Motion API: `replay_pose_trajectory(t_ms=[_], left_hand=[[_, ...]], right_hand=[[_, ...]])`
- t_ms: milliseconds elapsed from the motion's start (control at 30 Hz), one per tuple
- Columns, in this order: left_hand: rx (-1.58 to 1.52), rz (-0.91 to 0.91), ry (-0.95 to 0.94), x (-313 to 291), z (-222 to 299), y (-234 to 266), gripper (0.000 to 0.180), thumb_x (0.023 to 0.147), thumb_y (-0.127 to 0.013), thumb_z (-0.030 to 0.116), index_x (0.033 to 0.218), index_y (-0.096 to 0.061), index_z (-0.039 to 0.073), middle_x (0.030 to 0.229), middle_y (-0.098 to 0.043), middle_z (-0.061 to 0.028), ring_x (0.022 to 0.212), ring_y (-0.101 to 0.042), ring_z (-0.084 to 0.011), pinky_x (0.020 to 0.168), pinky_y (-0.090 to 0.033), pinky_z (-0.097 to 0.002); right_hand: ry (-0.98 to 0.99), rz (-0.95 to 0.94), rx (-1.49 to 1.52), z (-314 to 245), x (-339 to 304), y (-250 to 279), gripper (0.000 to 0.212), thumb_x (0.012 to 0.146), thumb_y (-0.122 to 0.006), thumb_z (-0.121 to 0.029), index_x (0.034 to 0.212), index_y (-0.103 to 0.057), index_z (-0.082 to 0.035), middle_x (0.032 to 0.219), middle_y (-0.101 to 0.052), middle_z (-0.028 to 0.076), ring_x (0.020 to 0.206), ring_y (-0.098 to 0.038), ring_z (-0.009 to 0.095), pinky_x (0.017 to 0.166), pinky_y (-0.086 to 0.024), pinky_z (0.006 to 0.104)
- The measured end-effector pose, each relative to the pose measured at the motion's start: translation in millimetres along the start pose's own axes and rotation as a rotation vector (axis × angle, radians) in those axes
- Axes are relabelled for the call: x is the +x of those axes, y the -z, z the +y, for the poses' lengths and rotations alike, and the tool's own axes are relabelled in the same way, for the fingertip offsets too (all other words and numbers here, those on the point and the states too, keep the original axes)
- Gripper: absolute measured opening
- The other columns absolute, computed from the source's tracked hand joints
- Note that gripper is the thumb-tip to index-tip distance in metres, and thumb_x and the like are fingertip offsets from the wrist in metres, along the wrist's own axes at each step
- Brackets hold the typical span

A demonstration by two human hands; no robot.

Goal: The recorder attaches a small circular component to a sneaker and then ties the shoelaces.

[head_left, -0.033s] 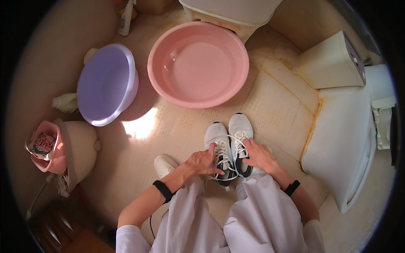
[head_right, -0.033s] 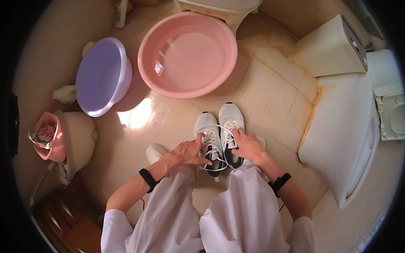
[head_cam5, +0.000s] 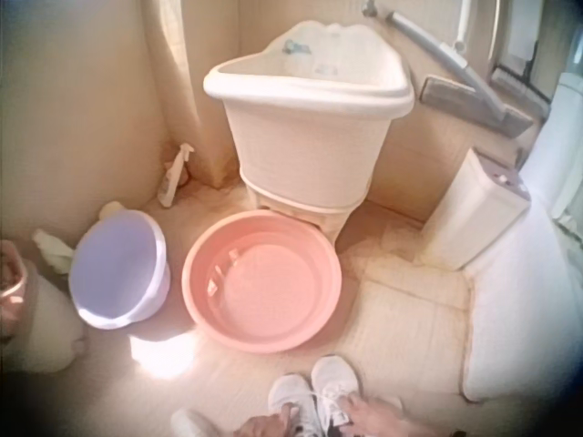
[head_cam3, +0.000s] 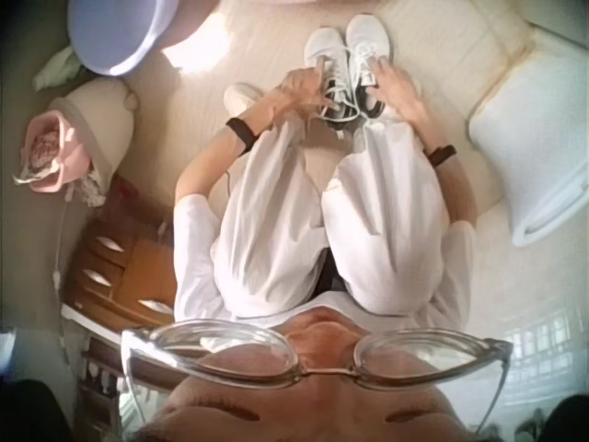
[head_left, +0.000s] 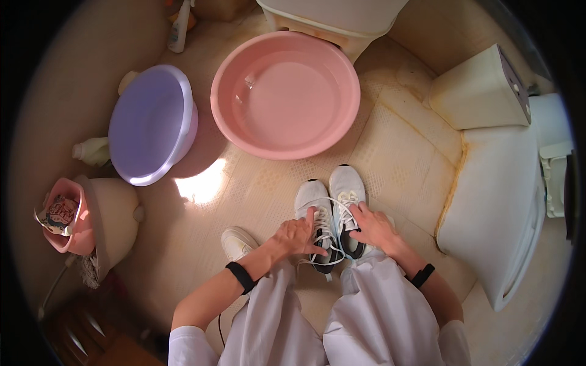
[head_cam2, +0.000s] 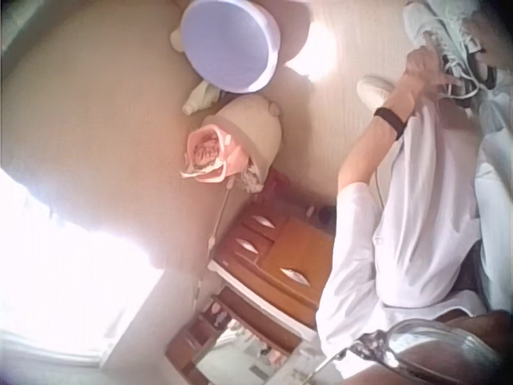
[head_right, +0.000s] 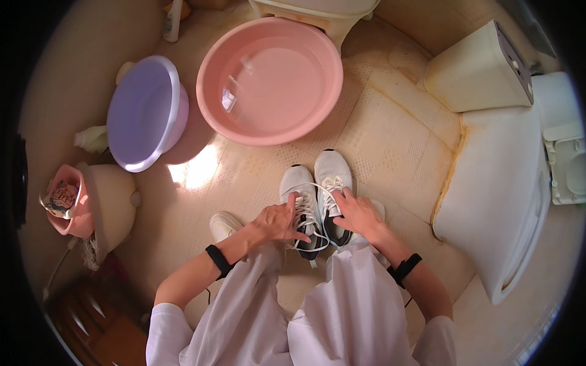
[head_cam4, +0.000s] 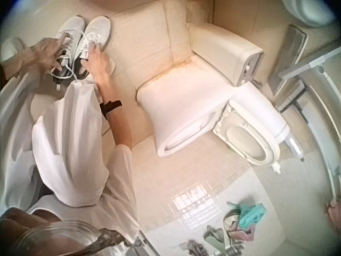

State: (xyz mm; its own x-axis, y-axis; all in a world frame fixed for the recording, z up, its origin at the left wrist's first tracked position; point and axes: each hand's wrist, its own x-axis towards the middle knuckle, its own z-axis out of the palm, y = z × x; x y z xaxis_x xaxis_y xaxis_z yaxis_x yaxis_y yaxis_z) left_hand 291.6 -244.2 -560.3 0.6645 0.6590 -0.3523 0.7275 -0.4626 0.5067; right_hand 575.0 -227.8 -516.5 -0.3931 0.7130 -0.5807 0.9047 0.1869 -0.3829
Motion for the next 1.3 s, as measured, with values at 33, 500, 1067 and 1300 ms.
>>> replay_pose_trajectory(t_ms=[33,500,1067,1300], left_hand=[[0.214,0.235,-0.112,3,4,-1,0.133,0.073,-0.073,0.08,0.152,-0.025,-0.015,0.083,-0.067,-0.0158,0.084,-0.073,-0.0342,0.076,-0.058,-0.0379],[-0.267,0.19,-0.073,9,-13,31,0.074,0.075,-0.081,0.014,0.14,-0.049,-0.001,0.098,-0.068,-0.0215,0.077,-0.069,-0.0394,0.067,-0.056,-0.0471],[-0.207,0.189,-0.23,-26,-19,147,0.051,0.076,-0.071,0.021,0.126,-0.064,0.012,0.092,-0.065,-0.0069,0.067,-0.066,-0.0305,0.062,-0.057,-0.0411],[-0.251,0.364,-0.214,-7,-25,134,0.052,0.074,-0.071,0.021,0.125,-0.066,0.012,0.086,-0.064,-0.0045,0.066,-0.066,-0.025,0.058,-0.055,-0.0373]], right_hand=[[0.022,0.019,-0.004,-1,-1,2,0.059,0.083,-0.077,-0.025,0.13,-0.048,-0.006,0.125,-0.054,0.023,0.09,-0.069,0.046,0.081,-0.057,0.0548],[-0.101,0.374,0.129,13,31,0,0.053,0.083,-0.074,-0.019,0.129,-0.051,-0.009,0.123,-0.054,0.016,0.09,-0.066,0.046,0.079,-0.055,0.0563],[-0.23,0.548,0.316,22,3,37,0.044,0.081,-0.065,-0.01,0.124,-0.056,-0.009,0.118,-0.062,0.016,0.097,-0.066,0.045,0.083,-0.054,0.0521],[-0.213,0.428,0.231,32,9,16,0.047,0.082,-0.065,-0.012,0.127,-0.054,-0.009,0.12,-0.059,0.014,0.094,-0.065,0.044,0.082,-0.054,0.0536]])
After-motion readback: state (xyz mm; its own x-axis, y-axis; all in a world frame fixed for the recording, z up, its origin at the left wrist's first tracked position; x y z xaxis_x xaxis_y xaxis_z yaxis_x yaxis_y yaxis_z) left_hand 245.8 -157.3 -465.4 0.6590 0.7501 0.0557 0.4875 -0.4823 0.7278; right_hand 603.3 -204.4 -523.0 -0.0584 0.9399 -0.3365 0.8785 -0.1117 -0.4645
